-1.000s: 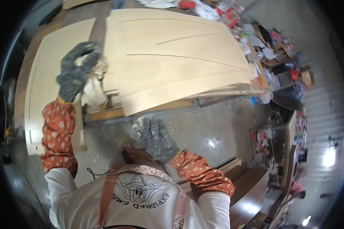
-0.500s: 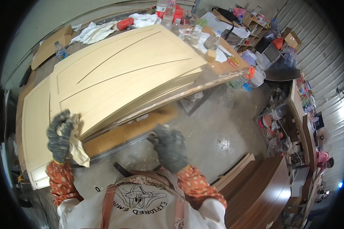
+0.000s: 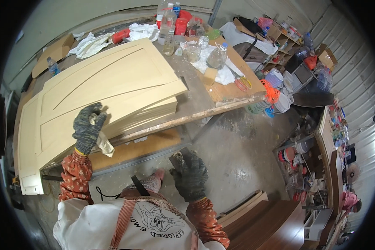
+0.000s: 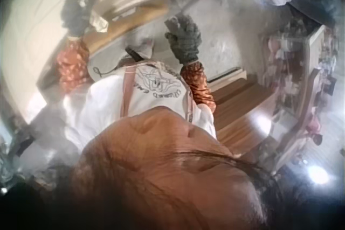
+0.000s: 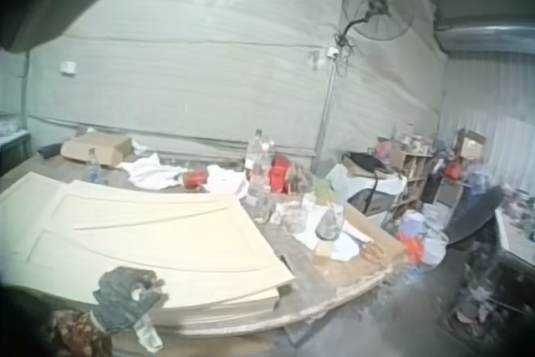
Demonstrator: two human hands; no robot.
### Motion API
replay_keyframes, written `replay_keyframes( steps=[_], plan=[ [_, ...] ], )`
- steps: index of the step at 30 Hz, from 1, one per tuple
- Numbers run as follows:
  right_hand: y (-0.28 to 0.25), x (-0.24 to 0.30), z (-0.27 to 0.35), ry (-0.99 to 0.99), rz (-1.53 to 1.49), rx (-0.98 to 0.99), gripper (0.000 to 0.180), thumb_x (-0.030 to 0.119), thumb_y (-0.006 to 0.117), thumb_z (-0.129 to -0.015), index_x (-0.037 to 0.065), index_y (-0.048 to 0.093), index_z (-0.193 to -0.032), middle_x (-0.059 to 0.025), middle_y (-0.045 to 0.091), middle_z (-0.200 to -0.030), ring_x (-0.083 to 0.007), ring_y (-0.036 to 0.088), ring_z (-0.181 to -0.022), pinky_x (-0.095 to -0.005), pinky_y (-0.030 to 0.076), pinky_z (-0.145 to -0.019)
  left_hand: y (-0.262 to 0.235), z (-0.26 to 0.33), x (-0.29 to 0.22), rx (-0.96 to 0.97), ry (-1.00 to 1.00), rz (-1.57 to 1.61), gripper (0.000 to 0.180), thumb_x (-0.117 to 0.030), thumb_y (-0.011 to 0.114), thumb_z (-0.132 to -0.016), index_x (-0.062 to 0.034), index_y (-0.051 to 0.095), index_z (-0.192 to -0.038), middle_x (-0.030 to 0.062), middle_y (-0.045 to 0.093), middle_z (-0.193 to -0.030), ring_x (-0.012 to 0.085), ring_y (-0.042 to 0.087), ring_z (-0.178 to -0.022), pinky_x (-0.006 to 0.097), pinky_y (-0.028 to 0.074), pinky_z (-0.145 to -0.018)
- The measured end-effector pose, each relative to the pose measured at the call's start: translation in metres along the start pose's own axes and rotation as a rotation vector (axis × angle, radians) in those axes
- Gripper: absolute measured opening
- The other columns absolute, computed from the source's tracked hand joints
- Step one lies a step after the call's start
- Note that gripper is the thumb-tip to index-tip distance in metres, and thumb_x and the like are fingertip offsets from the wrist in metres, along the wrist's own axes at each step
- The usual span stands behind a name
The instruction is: The person wipes wooden panels with a cloth and a sponge, applies paste to the panel edges using a wooden stick, and scrapes the edges using a metal ruler.
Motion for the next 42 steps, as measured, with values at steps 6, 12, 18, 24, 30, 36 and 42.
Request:
replay_keyframes(
  steps=[6,12,18,24,30,36,42],
  plan=[
    [-0.014,-0.061,-0.064,-0.013,0.043,0.041,0.045,0.028,0.069,-0.074,0.023,0.061,-0.118,-0.0071,0.047,-0.131,-0.0348,0.041,-0.12,-0.0484,0.035,-0.095,0.064,-0.026,-0.065,0.057,0.322,-0.157,0.034,-0.018,0.077,-0.07,-0.0083,0.067,-0.101,0.01,0.065,-0.091,0.0258,0.063,-0.083,0.037,0.05,-0.078],
    [-0.036,-0.111,-0.155,-0.114,0.083,0.121,0.047,0.028,0.069,-0.072,0.024,0.06,-0.118,-0.0077,0.049,-0.13,-0.0347,0.045,-0.116,-0.0483,0.038,-0.092,0.124,-0.05,-0.1,0.171,0.296,-0.095,0.036,-0.026,0.077,-0.07,-0.0119,0.067,-0.101,0.0062,0.066,-0.094,0.024,0.061,-0.087,0.037,0.048,-0.077],
    [-0.024,-0.124,-0.245,-0.335,0.035,-0.05,0.047,0.026,0.07,-0.073,0.022,0.059,-0.118,-0.0099,0.05,-0.128,-0.0374,0.045,-0.114,-0.049,0.04,-0.091,0.164,-0.06,-0.122,0.211,0.281,-0.119,0.033,-0.031,0.069,-0.076,-0.0143,0.064,-0.105,0.0058,0.064,-0.101,0.0261,0.059,-0.094,0.042,0.044,-0.084],
    [0.019,-0.126,-0.365,-0.642,0.263,0.285,0.055,0.038,0.054,-0.086,0.011,0.045,-0.133,-0.0169,0.045,-0.135,-0.041,0.041,-0.123,-0.0518,0.031,-0.103,0.143,-0.046,-0.124,0.294,0.524,-0.249,0.036,-0.01,0.067,-0.076,-0.0093,0.062,-0.111,0.0097,0.063,-0.11,0.0214,0.06,-0.099,0.035,0.046,-0.089],
    [0.032,-0.075,-0.46,-1.015,0.154,0.178,0.05,0.032,0.053,-0.086,0.008,0.047,-0.129,-0.0213,0.053,-0.121,-0.038,0.05,-0.113,-0.0502,0.041,-0.093,0.116,0.016,-0.156,0.061,-0.517,0.208,0.026,-0.019,0.058,-0.083,0.0,0.063,-0.1,0.0086,0.065,-0.095,0.0208,0.061,-0.088,0.034,0.048,-0.079],
    [0.104,-0.004,-0.548,-1.186,-0.191,0.044,0.043,0.027,0.056,-0.083,0.012,0.052,-0.123,-0.0167,0.059,-0.108,-0.034,0.056,-0.102,-0.0456,0.047,-0.082,0.162,0.06,-0.181,-0.732,-0.868,0.489,0.017,-0.006,0.063,-0.079,0.0023,0.065,-0.094,0.0123,0.067,-0.093,0.0188,0.064,-0.079,0.029,0.051,-0.073],
    [0.177,0.053,-0.588,-0.929,-0.019,0.329,0.038,0.032,0.046,-0.09,0.01,0.055,-0.12,-0.0174,0.064,-0.104,-0.0352,0.061,-0.095,-0.0465,0.048,-0.082,0.199,0.065,-0.195,-0.76,-0.908,0.557,0.027,-0.007,0.06,-0.085,0.0019,0.06,-0.111,0.0121,0.062,-0.11,0.0179,0.062,-0.089,0.029,0.05,-0.08]
  ],
)
Point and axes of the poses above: each hand's wrist, its own z-axis away from the middle knuckle, its own y-axis out of the palm, x = y × z, the point moved 2 cm from there along -z, towards the middle knuckle
